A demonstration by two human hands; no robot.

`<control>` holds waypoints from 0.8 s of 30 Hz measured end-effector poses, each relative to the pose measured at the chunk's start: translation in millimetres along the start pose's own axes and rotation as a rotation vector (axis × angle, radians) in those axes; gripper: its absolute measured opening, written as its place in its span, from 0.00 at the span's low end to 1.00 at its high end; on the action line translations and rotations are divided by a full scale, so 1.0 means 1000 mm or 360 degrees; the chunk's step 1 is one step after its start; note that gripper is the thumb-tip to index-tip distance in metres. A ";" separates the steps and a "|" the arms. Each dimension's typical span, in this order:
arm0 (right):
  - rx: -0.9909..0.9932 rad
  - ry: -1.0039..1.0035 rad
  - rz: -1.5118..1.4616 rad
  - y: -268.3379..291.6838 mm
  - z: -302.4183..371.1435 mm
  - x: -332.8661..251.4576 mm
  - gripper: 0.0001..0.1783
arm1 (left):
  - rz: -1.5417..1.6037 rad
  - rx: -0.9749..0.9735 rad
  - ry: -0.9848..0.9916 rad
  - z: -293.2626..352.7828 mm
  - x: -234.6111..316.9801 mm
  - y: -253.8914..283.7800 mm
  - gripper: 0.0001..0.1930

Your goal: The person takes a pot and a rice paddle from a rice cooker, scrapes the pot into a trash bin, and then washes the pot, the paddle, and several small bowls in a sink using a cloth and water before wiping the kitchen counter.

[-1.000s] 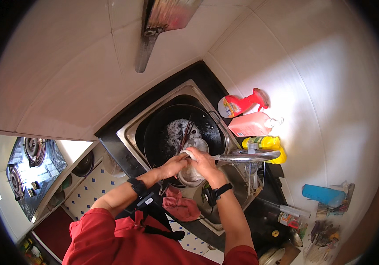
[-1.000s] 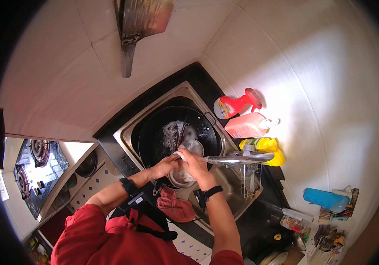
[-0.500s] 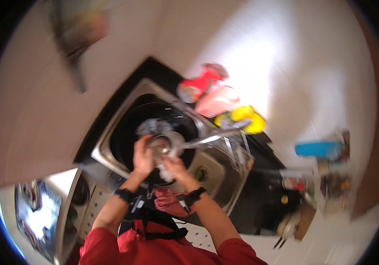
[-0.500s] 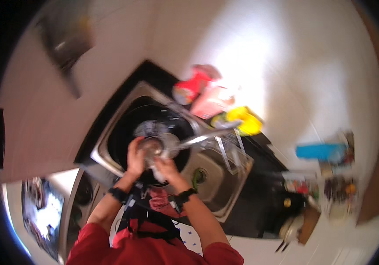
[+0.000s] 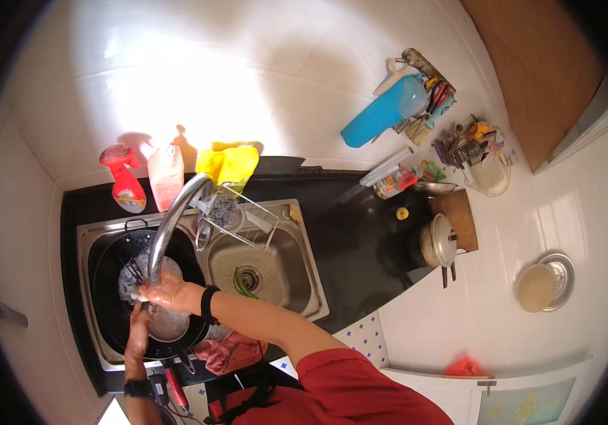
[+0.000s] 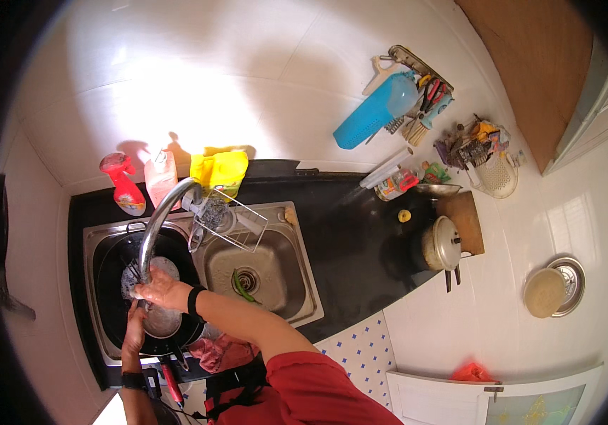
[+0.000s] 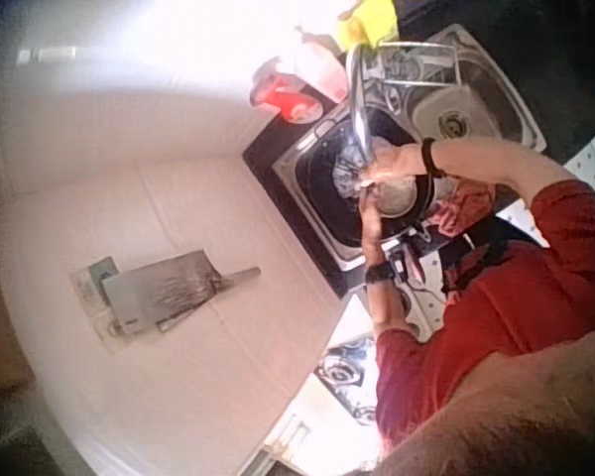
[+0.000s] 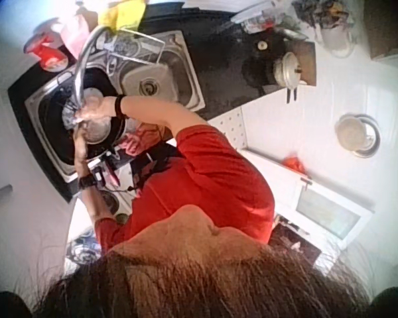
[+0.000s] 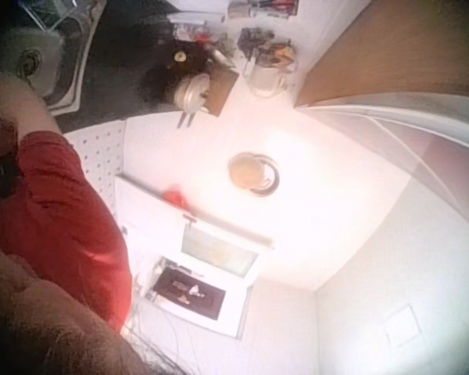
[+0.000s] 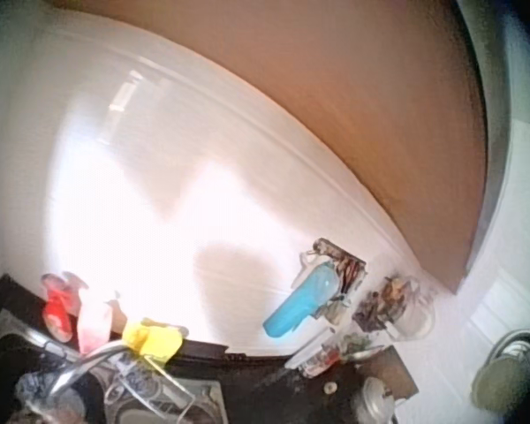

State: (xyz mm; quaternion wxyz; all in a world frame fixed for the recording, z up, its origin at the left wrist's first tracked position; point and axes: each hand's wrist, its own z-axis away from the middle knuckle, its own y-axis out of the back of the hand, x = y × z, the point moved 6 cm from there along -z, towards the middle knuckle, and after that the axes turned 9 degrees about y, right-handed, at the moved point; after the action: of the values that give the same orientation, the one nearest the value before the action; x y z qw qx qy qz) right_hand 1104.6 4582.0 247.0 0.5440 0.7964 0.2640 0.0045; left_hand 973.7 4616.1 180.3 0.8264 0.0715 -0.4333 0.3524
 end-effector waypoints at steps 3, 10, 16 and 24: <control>-0.0263 -0.0373 -0.0400 -0.002 -0.004 0.011 0.16 | 0.0022 -0.0004 -0.0191 0.001 0.008 0.003 0.28; -0.0178 -0.1448 -0.0838 -0.024 0.030 0.032 0.23 | -0.0102 0.0310 -0.0675 0.001 0.018 0.005 0.28; 0.0655 -0.2163 -0.1693 -0.111 0.069 0.009 0.17 | 0.0206 0.0852 -0.1020 0.003 0.029 0.000 0.26; -0.0138 -0.1167 -0.0635 -0.066 0.042 0.037 0.11 | -0.0229 0.0351 -0.0611 0.001 0.004 0.029 0.28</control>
State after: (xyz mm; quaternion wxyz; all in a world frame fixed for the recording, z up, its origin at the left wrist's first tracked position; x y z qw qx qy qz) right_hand 1121.0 4578.9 162.4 0.6252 0.6548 0.2015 -0.3738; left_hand 955.6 4639.5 178.0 0.7390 0.2576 -0.5352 0.3178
